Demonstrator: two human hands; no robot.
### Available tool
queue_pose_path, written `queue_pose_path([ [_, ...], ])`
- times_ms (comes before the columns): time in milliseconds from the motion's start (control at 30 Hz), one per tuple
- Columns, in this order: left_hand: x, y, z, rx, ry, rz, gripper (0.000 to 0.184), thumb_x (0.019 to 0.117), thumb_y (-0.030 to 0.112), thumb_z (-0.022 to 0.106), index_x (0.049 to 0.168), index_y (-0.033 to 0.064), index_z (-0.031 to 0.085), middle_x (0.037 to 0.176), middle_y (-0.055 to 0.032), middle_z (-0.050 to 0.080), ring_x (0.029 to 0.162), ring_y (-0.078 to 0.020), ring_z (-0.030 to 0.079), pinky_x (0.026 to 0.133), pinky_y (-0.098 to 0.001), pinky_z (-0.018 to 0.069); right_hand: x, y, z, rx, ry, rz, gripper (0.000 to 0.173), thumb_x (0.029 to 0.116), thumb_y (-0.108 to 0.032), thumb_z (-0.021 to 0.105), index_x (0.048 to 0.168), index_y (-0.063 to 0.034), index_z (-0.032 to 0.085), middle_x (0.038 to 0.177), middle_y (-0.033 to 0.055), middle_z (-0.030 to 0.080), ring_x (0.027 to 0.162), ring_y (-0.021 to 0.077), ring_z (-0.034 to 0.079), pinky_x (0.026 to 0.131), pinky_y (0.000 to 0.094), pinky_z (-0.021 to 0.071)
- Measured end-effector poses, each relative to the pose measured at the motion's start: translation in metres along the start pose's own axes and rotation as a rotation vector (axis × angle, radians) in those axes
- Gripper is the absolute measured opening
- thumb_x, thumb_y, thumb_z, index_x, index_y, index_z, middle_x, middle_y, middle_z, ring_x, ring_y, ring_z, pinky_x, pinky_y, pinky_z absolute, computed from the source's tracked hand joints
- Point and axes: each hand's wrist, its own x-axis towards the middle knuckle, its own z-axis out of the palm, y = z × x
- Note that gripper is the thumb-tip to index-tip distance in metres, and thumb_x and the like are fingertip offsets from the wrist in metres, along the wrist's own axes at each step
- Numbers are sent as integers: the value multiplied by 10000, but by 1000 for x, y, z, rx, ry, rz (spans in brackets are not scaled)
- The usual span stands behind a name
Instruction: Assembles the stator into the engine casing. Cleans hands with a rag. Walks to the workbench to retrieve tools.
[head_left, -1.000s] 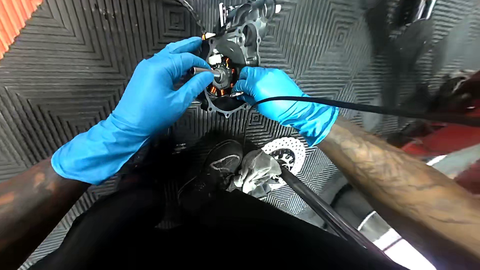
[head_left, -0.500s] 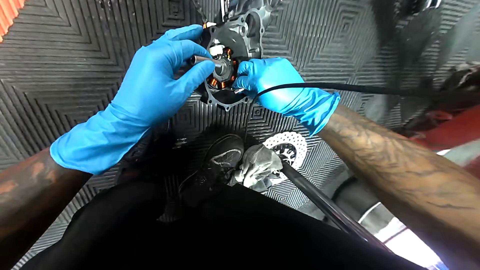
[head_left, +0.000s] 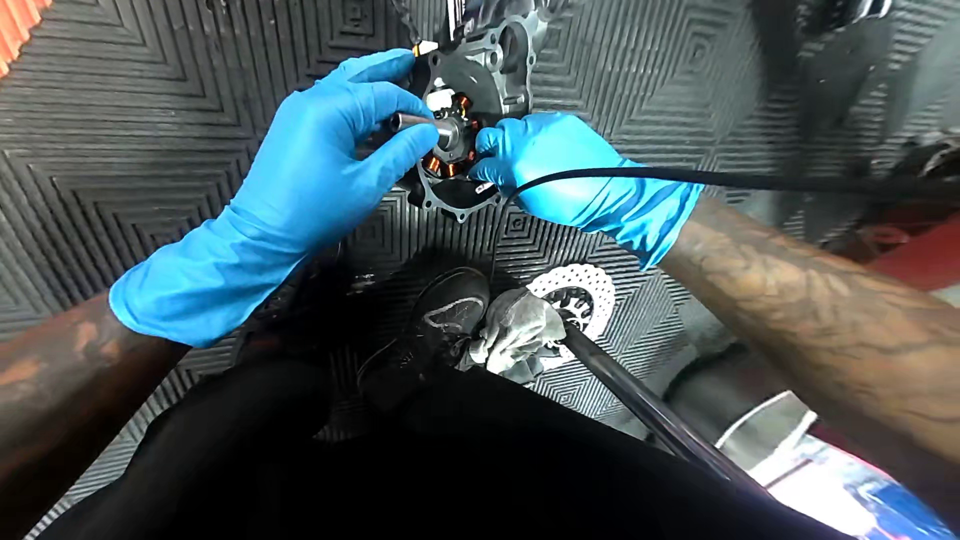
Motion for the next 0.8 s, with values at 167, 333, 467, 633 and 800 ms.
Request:
queue_pose_path([
  [167, 1, 1, 2, 15, 5, 21, 291, 1021, 394, 601, 1148, 199, 775, 1482, -48, 583, 1426, -117, 480, 1164, -317, 411, -7, 2, 10, 47, 82, 59, 233, 917, 18, 591, 1037, -97, 755, 1040, 170, 673, 904, 377, 676, 698, 535, 537],
  [333, 3, 3, 3, 21, 15, 22, 296, 1019, 393, 606, 1147, 188, 778, 1470, -47, 593, 1420, -109, 485, 1163, -305, 409, -11, 2, 14, 107, 149, 97, 271, 920, -19, 596, 1073, -140, 784, 1028, 158, 689, 888, 361, 682, 696, 527, 535],
  [467, 4, 3, 5, 18, 10, 36, 290, 1025, 384, 595, 1157, 199, 774, 1477, -50, 586, 1425, -114, 480, 1162, -307, 411, -8, 5, 10, 127, 83, 103, 348, 892, 5, 610, 1101, -204, 794, 1054, 132, 689, 942, 348, 678, 709, 534, 536],
  [633, 5, 6, 7, 27, 8, 35, 293, 1018, 400, 602, 1163, 212, 774, 1474, -52, 587, 1427, -120, 477, 1168, -318, 401, -6, 8, 7, 90, 19, 91, 329, 922, -4, 583, 1091, -202, 785, 1059, 129, 685, 922, 352, 683, 672, 542, 531],
  [800, 5, 7, 7, 45, -7, 41, 301, 1025, 395, 585, 1175, 211, 770, 1484, -55, 579, 1428, -126, 477, 1165, -329, 403, -5, 9, 6, 80, 19, 93, 331, 905, 2, 603, 1075, -215, 787, 1046, 120, 689, 922, 354, 685, 666, 554, 529],
])
